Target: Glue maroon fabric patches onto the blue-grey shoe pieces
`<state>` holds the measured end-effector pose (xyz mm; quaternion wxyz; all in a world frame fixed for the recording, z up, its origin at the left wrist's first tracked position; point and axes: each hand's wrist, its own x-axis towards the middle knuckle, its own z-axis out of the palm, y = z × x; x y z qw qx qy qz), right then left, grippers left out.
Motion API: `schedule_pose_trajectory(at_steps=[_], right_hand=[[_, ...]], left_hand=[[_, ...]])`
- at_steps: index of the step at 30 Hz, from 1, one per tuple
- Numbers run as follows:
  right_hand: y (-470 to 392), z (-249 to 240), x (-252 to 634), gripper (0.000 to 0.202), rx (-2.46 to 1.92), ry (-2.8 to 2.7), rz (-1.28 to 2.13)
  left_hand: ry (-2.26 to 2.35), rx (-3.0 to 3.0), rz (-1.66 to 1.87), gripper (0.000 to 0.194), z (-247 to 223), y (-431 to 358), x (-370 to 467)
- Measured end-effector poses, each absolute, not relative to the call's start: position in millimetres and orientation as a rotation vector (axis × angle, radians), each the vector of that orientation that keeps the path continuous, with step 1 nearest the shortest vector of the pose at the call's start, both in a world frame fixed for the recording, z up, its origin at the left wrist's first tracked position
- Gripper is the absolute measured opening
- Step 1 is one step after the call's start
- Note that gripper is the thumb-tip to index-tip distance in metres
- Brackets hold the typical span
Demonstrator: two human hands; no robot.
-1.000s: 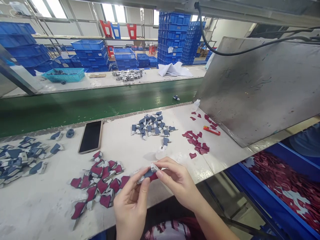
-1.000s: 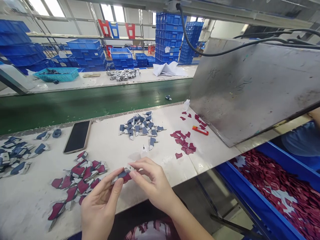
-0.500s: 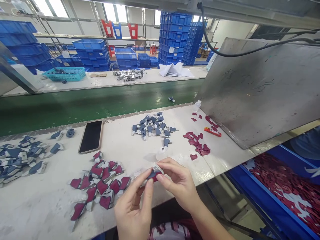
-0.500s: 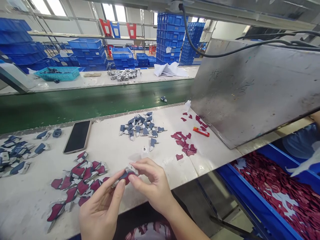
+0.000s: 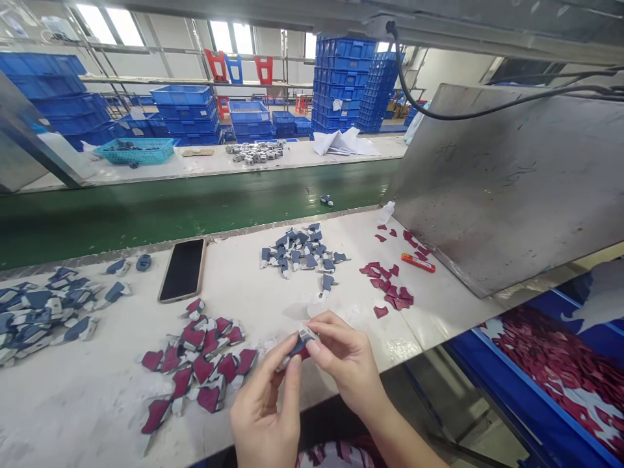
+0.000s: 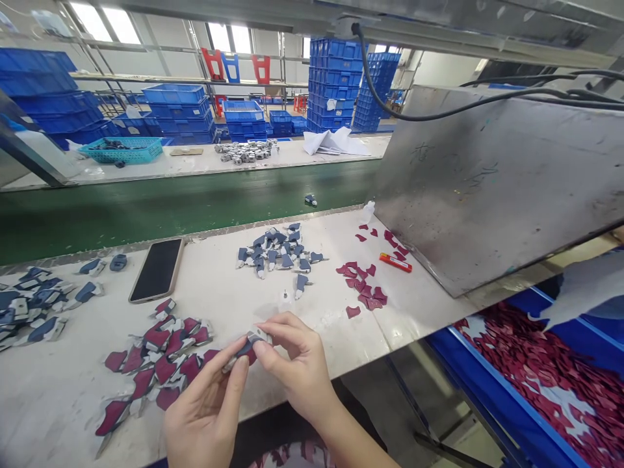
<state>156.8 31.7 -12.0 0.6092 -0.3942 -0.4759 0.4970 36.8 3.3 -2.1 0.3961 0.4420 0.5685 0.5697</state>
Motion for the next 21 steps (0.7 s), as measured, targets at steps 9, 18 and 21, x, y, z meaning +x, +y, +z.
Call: schedule_pose_trajectory(at_steps=[9,18,21], right_hand=[[33.7,-10.8,154.9,0.023,-0.944,-1.232,1.099],[37.2,-13.7,149.6,0.030,-1.059,-1.034,1.266],[36.4,-12.6,153.2,0.031,-1.098,-1.103,1.246]], left_hand=[[1.543,1.231,1.524,0.023,-7.0,4.2,40.3],[1.459,1.992,1.525,0.032,-18.5,15.8,18.4],[1.491,1.962,1.507,0.027,-17.7,18.4,11.4]])
